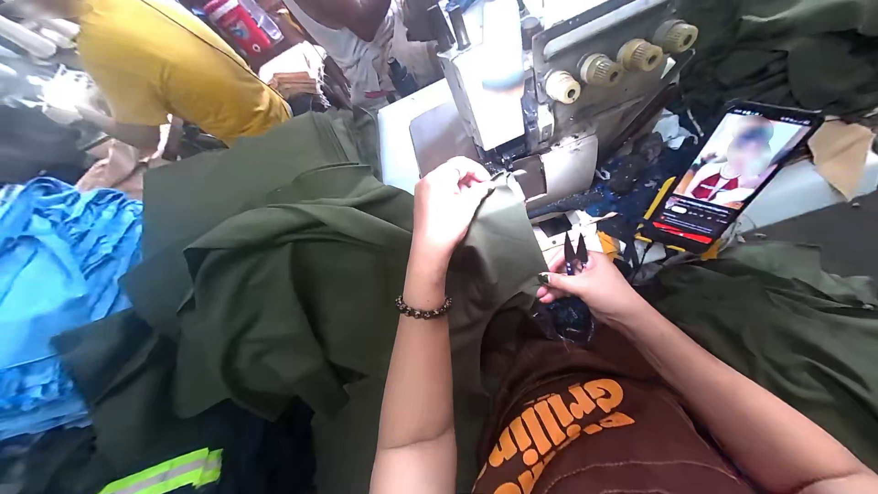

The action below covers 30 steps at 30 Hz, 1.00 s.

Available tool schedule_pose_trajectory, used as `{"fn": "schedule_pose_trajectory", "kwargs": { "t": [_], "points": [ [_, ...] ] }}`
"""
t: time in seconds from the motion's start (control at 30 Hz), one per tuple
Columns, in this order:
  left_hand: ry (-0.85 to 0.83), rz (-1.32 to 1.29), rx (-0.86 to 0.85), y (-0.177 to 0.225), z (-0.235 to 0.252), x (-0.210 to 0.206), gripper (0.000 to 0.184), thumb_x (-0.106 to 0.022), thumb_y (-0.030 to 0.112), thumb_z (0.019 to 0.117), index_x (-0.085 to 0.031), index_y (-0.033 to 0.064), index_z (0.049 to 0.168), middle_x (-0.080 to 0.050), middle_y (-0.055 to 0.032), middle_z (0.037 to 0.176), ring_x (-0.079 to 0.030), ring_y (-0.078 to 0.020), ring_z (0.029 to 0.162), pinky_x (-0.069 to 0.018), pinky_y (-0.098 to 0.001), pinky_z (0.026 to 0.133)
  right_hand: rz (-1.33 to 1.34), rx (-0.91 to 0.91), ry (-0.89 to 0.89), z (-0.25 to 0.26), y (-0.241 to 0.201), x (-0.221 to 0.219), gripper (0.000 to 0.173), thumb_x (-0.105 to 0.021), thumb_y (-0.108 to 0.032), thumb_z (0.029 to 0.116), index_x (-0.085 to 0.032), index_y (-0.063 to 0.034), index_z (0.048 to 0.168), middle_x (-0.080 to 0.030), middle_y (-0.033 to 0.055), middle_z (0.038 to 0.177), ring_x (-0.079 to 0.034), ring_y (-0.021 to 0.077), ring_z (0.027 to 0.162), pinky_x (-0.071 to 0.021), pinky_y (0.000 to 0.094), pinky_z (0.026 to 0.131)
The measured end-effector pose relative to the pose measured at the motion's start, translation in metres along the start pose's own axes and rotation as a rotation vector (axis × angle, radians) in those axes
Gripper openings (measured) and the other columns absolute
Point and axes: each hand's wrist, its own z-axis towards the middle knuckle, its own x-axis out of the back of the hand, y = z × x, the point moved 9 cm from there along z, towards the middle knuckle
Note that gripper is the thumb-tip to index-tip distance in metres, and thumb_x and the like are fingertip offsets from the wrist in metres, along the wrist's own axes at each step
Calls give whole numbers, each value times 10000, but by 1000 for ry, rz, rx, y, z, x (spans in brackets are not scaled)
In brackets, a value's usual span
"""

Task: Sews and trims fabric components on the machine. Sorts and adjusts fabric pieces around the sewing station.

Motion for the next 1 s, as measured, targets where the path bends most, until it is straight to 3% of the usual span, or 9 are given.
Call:
{"fn": "schedule_pose_trajectory", "kwargs": {
  "t": [0.1, 0.2, 0.27, 0.47, 0.5, 0.57, 0.63, 0.83, 1.0],
  "points": [
    [-26, -71, 33, -2, -21, 8, 57, -736, 23, 892, -713, 70, 914, -693, -53, 829, -625, -143, 672, -530, -317, 615, 37, 3, 6, -6, 7, 3, 246, -708, 97, 847, -539, -22, 979, -704, 60, 702, -700, 179, 561, -624, 315, 553],
    [-11, -90, 69, -5, -25, 11, 62, -738, 33, 900, -739, 71, 949, -729, -49, 965, -681, -134, 807, -569, -339, 736, 25, -7, -33, -11, 10, 0, 372, -695, 100, 839, -549, -29, 1156, -687, 38, 752, -667, 146, 549, -592, 279, 502],
    [-3, -44, 76, -4, -24, 10, 51, -746, 46, 901, -739, 74, 943, -728, -56, 980, -681, -149, 816, -563, -364, 738, -2, -20, -60, -12, 13, -3, 438, -696, 79, 848, -579, -23, 1256, -688, 34, 770, -660, 134, 555, -588, 267, 507],
    [-13, 49, 63, 1, -15, 3, 74, -740, 65, 897, -696, 109, 938, -685, -48, 873, -612, -169, 680, -494, -373, 588, -24, -40, -65, -13, 17, -3, 363, -700, 66, 854, -644, 1, 1207, -705, 10, 767, -655, 106, 556, -585, 254, 518],
    [1, 62, 29, 3, -16, 1, 89, -737, 68, 901, -693, 116, 962, -682, -42, 907, -622, -158, 715, -511, -358, 608, -20, -48, -67, -13, 18, -4, 351, -704, 65, 856, -653, 4, 1198, -707, 10, 768, -654, 105, 558, -584, 252, 520],
    [84, 217, -108, 14, -20, -7, 106, -688, 96, 952, -756, 95, 1033, -701, -76, 1056, -671, -210, 962, -561, -412, 828, -16, -58, -82, -13, 21, -5, 311, -708, 53, 863, -666, 1, 1167, -711, 13, 768, -655, 104, 558, -584, 251, 519],
    [198, 456, -160, 30, -32, -22, 195, -605, 82, 994, -767, 92, 1103, -686, -141, 1145, -627, -325, 1109, -490, -521, 945, -13, -59, -91, -14, 22, -8, 235, -702, 33, 877, -682, -8, 1107, -702, 12, 736, -652, 101, 540, -579, 247, 505],
    [237, 875, 30, 35, -56, -70, 389, -502, 148, 1040, -630, 194, 1404, -621, -89, 1403, -576, -249, 1290, -398, -485, 1052, -21, -3, -55, -17, 6, -8, 150, -642, 0, 941, -677, -27, 1084, -695, 11, 676, -639, 93, 503, -556, 232, 480],
    [328, 556, -48, 29, -54, -52, 253, -561, 165, 1018, -721, 88, 1198, -707, -97, 1247, -617, -263, 1247, -395, -489, 1122, -136, 134, -29, -20, -11, -11, 268, -636, -16, 946, -613, -25, 1213, -706, -5, 845, -625, 71, 532, -555, 222, 468]
  ]
}}
